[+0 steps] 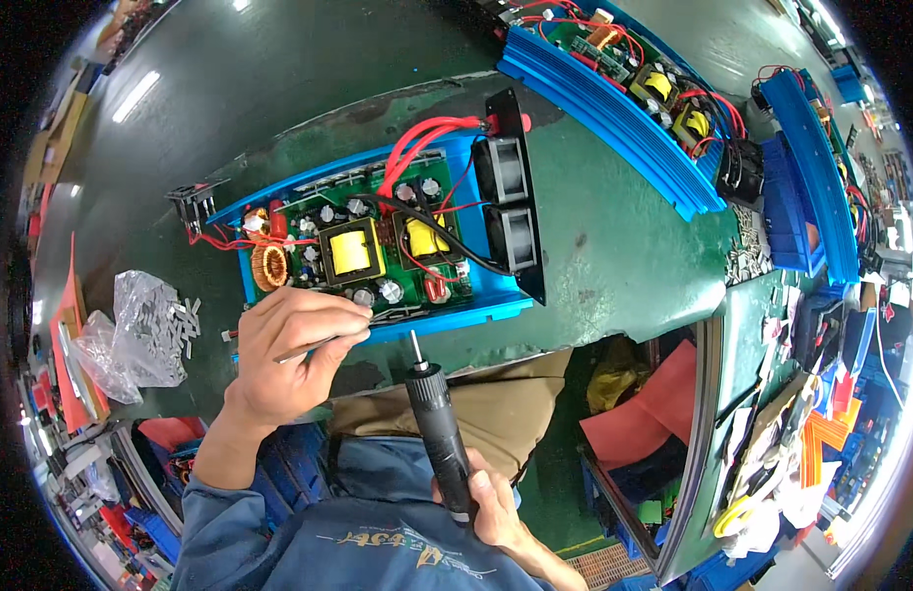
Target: Assembling electronic power inverters by installing components and connecting internal wiring.
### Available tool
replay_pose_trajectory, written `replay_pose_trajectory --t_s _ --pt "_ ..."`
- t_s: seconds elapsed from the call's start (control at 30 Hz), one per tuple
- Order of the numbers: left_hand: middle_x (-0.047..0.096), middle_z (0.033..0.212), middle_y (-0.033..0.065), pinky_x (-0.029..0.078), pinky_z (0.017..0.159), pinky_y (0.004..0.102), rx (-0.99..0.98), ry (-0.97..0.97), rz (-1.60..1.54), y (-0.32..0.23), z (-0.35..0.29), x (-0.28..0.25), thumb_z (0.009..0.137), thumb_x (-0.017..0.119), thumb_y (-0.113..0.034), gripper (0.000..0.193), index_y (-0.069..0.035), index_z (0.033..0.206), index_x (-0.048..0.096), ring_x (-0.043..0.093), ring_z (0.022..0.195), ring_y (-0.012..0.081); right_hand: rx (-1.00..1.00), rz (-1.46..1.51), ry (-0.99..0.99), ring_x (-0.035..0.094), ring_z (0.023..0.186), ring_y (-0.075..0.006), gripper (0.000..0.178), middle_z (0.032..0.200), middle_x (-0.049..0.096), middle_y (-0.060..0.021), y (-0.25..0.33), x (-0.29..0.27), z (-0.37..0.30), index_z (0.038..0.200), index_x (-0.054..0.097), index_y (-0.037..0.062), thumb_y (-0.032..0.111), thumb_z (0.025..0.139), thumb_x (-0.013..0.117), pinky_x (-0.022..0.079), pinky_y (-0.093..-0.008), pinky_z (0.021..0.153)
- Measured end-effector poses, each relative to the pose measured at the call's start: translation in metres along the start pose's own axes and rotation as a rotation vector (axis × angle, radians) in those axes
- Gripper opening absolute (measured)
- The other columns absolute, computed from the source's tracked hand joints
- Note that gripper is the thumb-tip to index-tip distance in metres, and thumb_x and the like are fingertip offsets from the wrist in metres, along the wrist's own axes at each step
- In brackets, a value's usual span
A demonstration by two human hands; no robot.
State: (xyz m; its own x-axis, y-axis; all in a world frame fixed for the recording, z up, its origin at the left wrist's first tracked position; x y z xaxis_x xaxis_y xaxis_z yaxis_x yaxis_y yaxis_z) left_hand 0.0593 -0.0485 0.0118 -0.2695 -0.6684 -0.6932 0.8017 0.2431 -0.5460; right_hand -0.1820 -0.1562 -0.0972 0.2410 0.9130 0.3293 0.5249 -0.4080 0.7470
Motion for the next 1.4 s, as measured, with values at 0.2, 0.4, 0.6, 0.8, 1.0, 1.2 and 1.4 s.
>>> replay_pose_trajectory --t_s 0.2,0.4,0.6,0.8,1.0,1.2,1.4 --pt "0.072 0.097 0.0063 0.055 0.07 0.0331 -0.057 -0.001 -0.094 0.0 0.002 -0.004 0.083 0.076 -0.001 0.028 -0.008 0.107 0.061 0.072 0.084 0.0242 0.128 0.027 -0.01 0.06 0.074 -0.0136 0.07 0.082 0.065 -0.0094 0.003 0.003 0.0 0.132 0.053 -0.0087 0.044 0.089 0.067 0.046 -0.0269 0.068" --pt "0.068 0.098 0.0109 0.054 0.07 0.0364 -0.088 0.032 0.036 -0.013 0.013 -0.024 0.079 0.073 0.002 0.031 -0.003 0.108 0.065 0.067 0.082 0.0278 0.174 -0.017 -0.04 0.062 0.076 -0.0144 0.068 0.086 0.066 -0.0099 0.0 0.001 -0.006 0.132 0.052 -0.0088 0.042 0.09 0.067 0.048 -0.0275 0.072" --pt "0.058 0.095 0.0057 0.053 0.069 0.0309 -0.061 0.283 0.29 -0.016 0.005 0.009 0.076 0.071 -0.009 0.032 0.0 0.106 0.068 0.061 0.083 0.02 0.061 0.032 -0.041 0.062 0.078 -0.0151 0.076 0.086 0.066 -0.0116 -0.011 0.001 -0.003 0.134 0.051 -0.0091 0.058 0.098 0.052 0.049 -0.0291 0.071" --pt "0.059 0.097 0.0071 0.052 0.059 0.0307 -0.019 0.327 0.313 -0.016 0.009 0.013 0.074 0.071 -0.009 0.037 0.001 0.109 0.067 0.062 0.081 0.0202 0.012 -0.037 -0.101 0.061 0.07 -0.0137 0.082 0.083 0.067 -0.0113 -0.009 -0.004 -0.002 0.126 0.055 -0.0071 0.069 0.102 0.034 0.048 -0.0284 0.064" --pt "0.054 0.098 0.0058 0.053 0.058 0.0282 0.03 0.446 0.296 -0.016 0.016 0.018 0.078 0.064 -0.012 0.029 0.002 0.103 0.065 0.062 0.087 0.0172 -0.045 -0.028 -0.097 0.06 0.063 -0.0166 0.076 0.079 0.065 -0.013 0.002 -0.006 0.008 0.118 0.055 -0.0073 0.064 0.104 0.034 0.047 -0.0285 0.058" --pt "0.054 0.098 0.0089 0.056 0.061 0.0281 0.071 0.418 0.295 -0.017 0.007 0.017 0.079 0.065 -0.013 0.016 0.002 0.085 0.066 0.061 0.093 0.0182 0.105 0.441 0.144 0.049 0.046 -0.019 0.087 0.056 0.053 -0.0092 -0.02 0.006 0.01 0.136 0.052 -0.0014 0.072 0.1 0.022 0.038 -0.0294 0.044" --pt "0.058 0.094 0.0056 0.055 0.061 0.0333 -0.097 0.027 0.165 -0.009 -0.003 -0.006 0.082 0.071 -0.012 0.016 -0.004 0.095 0.066 0.065 0.081 0.0199 0.055 0.067 -0.366 0.05 0.065 -0.012 0.07 0.08 0.058 0.0005 -0.025 -0.038 0.013 0.136 0.059 0.0064 0.064 0.103 0.035 0.038 -0.0241 0.058"
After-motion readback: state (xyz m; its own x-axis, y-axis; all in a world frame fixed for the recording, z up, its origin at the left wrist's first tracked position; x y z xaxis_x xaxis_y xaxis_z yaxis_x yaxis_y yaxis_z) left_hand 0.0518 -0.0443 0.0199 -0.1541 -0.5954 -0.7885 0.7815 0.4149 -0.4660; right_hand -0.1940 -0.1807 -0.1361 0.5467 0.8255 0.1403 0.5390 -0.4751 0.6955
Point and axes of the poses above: each hand's wrist, its own z-axis towards the middle knuckle, its own x-axis out of the palm, y = z × x, the point moved 7 cm from there along z, towards the middle knuckle
